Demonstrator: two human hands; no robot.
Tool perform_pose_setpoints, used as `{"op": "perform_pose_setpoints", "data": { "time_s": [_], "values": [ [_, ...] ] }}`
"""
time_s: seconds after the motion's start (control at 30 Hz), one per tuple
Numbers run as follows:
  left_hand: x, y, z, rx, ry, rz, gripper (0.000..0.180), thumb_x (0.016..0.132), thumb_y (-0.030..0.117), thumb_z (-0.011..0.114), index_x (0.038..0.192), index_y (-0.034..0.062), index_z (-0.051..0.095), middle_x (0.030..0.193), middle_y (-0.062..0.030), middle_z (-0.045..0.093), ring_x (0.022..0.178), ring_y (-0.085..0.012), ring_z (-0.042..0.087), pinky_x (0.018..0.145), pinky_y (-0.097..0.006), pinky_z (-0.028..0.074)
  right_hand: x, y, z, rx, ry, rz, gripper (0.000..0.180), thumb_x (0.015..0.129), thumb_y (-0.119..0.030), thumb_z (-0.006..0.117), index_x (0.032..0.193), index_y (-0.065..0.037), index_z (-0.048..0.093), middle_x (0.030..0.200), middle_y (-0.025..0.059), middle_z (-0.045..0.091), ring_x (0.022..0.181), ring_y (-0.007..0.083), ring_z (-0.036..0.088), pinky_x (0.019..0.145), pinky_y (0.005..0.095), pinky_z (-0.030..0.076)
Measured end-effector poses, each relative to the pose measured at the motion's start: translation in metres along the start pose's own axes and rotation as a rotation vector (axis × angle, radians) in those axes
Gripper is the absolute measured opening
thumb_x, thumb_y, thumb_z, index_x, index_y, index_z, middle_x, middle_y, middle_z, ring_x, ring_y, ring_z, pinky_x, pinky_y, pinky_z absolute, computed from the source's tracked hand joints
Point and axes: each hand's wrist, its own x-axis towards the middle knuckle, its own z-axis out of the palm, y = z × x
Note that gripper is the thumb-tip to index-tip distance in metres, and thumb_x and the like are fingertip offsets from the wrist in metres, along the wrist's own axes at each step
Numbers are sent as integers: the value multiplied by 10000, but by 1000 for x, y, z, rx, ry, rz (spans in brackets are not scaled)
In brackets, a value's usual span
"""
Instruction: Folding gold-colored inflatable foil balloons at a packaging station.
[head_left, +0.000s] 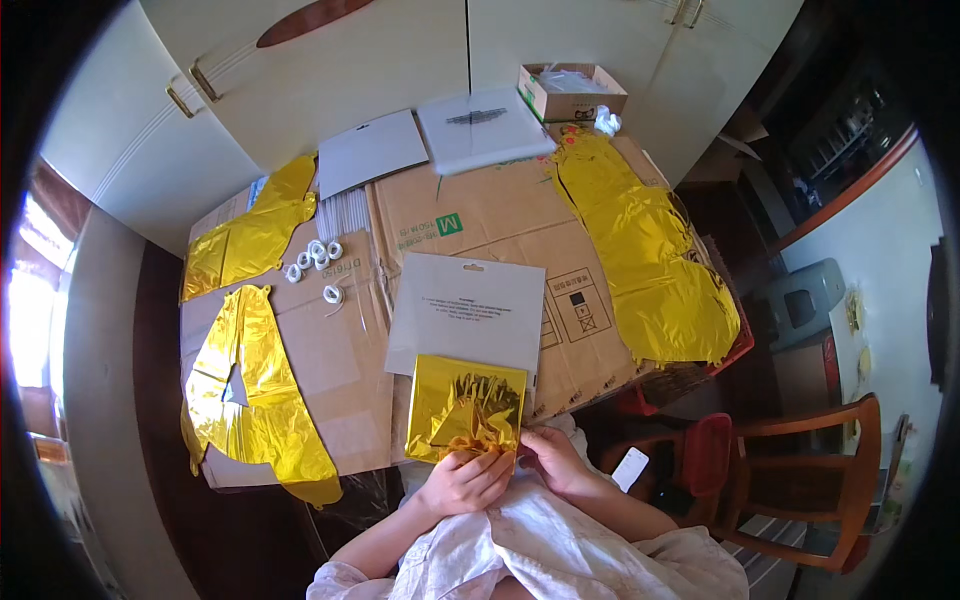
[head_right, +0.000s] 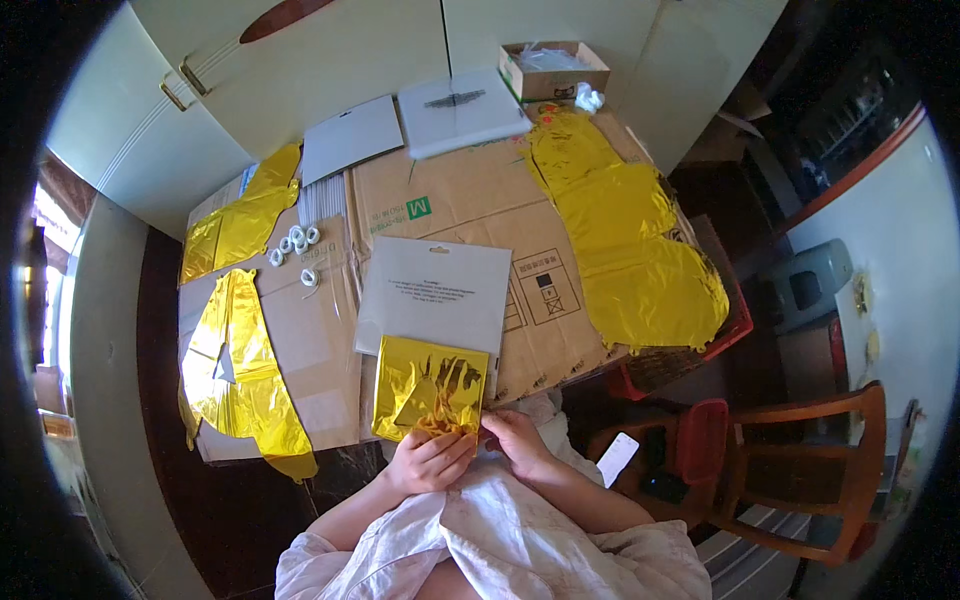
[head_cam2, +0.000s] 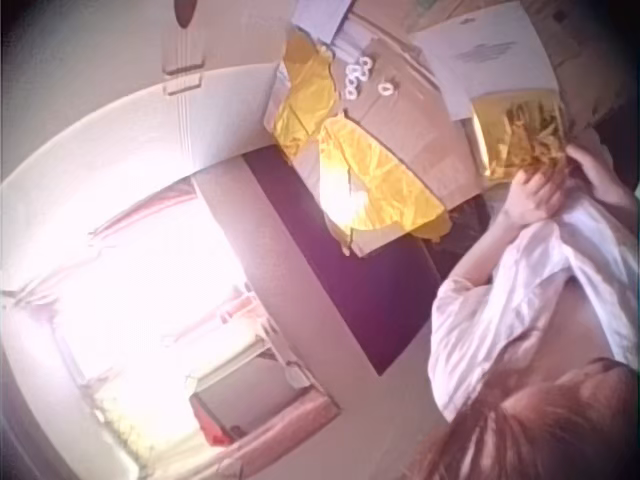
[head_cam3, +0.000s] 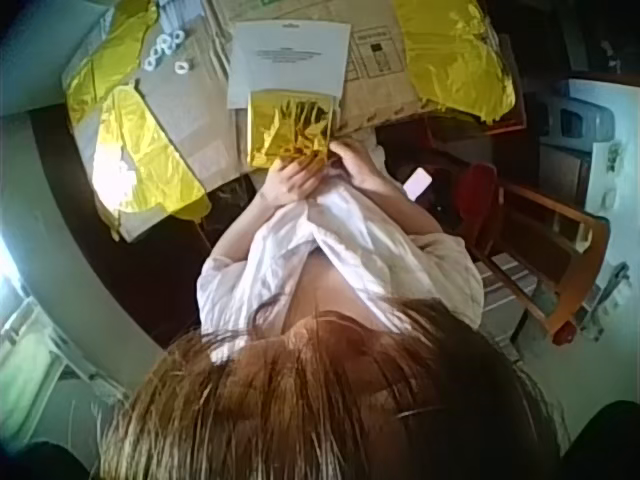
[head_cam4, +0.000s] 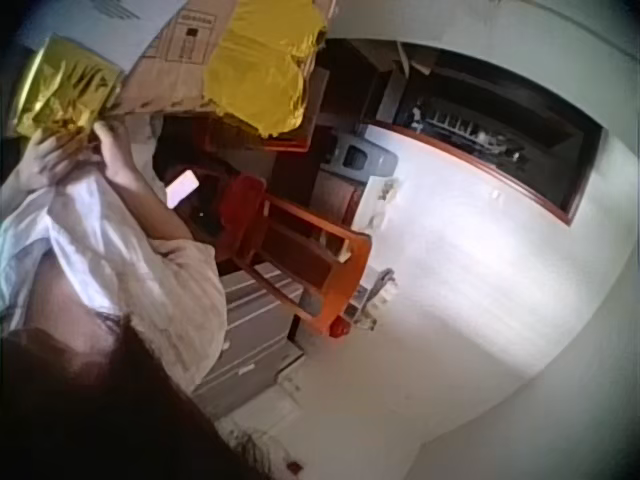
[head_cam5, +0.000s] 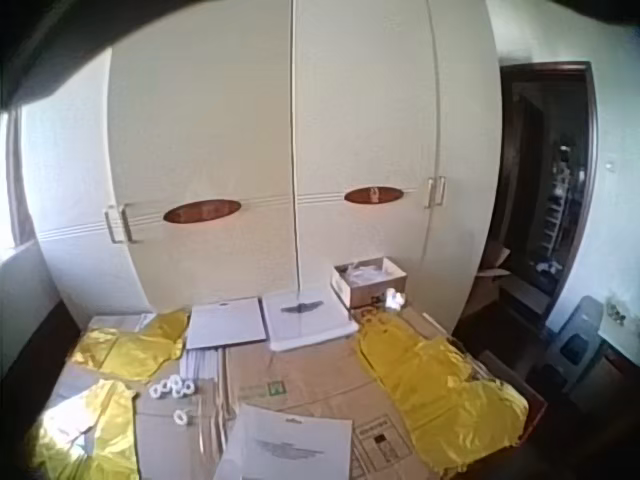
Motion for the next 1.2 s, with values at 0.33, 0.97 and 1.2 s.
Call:
{"op": "perform_pose_setpoints", "data": {
  "time_s": [0.33,0.97,1.2],
  "values": [
    [0,1,2,46,31,-22,222,785,184,662,1002,138,677,1153,8,682,990,-112,600,789,-268,407,-3,0,0,68,-73,-53,222,955,-237,624,965,-22,678,871,39,675,772,108,622,728,265,519],
    [-8,1,1,54,5,-19,229,792,218,657,1011,150,673,1205,25,667,1069,-98,579,810,-253,383,0,4,3,-83,34,-135,212,925,-216,681,946,-7,703,826,19,672,731,85,611,672,229,497],
    [-4,2,2,23,100,-78,234,773,173,684,1005,144,696,1098,23,703,959,-90,622,748,-259,390,-4,2,-5,60,-66,-6,232,970,-196,591,1042,2,689,923,52,696,822,118,642,716,254,512]
  ]
}}
